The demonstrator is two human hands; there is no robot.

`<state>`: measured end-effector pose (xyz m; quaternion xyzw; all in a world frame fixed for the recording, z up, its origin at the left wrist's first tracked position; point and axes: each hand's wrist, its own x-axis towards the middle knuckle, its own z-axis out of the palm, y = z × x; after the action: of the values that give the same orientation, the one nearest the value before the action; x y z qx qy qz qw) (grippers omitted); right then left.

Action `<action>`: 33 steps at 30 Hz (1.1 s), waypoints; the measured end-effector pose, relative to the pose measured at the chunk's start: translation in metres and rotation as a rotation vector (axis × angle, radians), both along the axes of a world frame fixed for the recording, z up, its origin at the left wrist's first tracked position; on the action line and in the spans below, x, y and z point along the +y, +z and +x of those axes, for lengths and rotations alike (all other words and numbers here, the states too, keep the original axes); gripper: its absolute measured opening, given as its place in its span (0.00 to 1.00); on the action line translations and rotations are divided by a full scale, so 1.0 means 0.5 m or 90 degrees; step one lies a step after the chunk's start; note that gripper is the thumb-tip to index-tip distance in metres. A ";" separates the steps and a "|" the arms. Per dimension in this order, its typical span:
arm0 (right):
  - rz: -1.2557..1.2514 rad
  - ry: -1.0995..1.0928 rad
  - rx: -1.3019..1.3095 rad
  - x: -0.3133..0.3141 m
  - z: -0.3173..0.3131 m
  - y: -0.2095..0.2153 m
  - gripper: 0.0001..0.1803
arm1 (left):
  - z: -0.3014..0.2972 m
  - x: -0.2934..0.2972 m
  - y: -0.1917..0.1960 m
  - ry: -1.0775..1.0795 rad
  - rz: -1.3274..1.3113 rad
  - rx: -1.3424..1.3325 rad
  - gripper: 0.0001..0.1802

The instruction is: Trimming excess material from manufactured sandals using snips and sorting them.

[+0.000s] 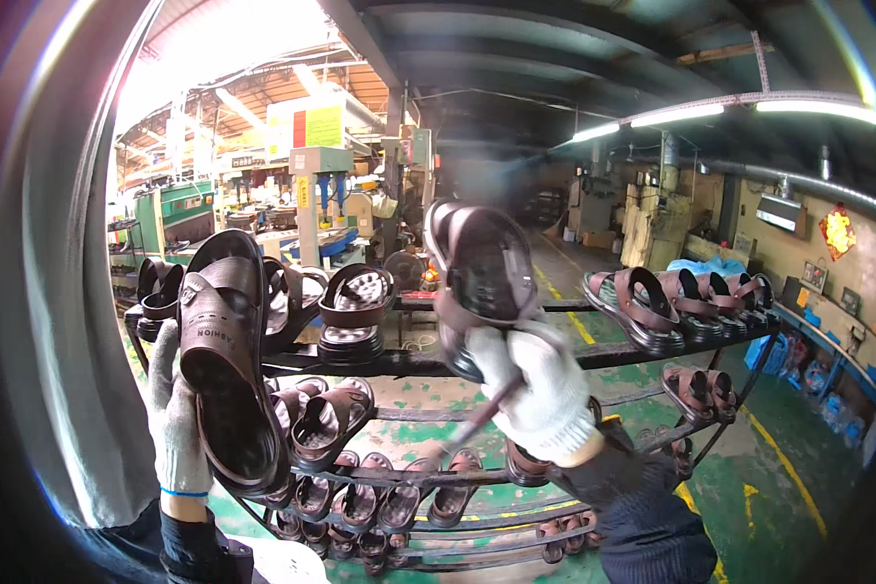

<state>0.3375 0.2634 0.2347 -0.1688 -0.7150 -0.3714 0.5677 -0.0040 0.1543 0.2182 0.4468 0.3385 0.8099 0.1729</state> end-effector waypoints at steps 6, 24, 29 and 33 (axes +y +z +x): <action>-0.241 -0.045 -0.020 0.121 -0.139 -0.074 0.17 | -0.032 -0.037 -0.026 -0.041 0.019 -0.049 0.29; -0.375 -0.079 0.132 -0.037 0.167 -0.114 0.20 | 0.100 0.009 0.055 -0.216 -0.004 -0.009 0.30; -0.378 -0.040 0.191 -0.051 0.281 -0.122 0.15 | 0.296 0.132 0.126 -0.294 0.006 0.057 0.30; -0.461 -0.006 0.230 -0.054 0.298 -0.107 0.17 | 0.389 0.171 0.134 -0.171 -0.017 0.152 0.31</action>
<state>0.4864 0.2365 0.1814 -0.4234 -0.6876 -0.0624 0.5865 0.1904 0.2399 0.2851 0.5788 0.3042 0.7162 0.2440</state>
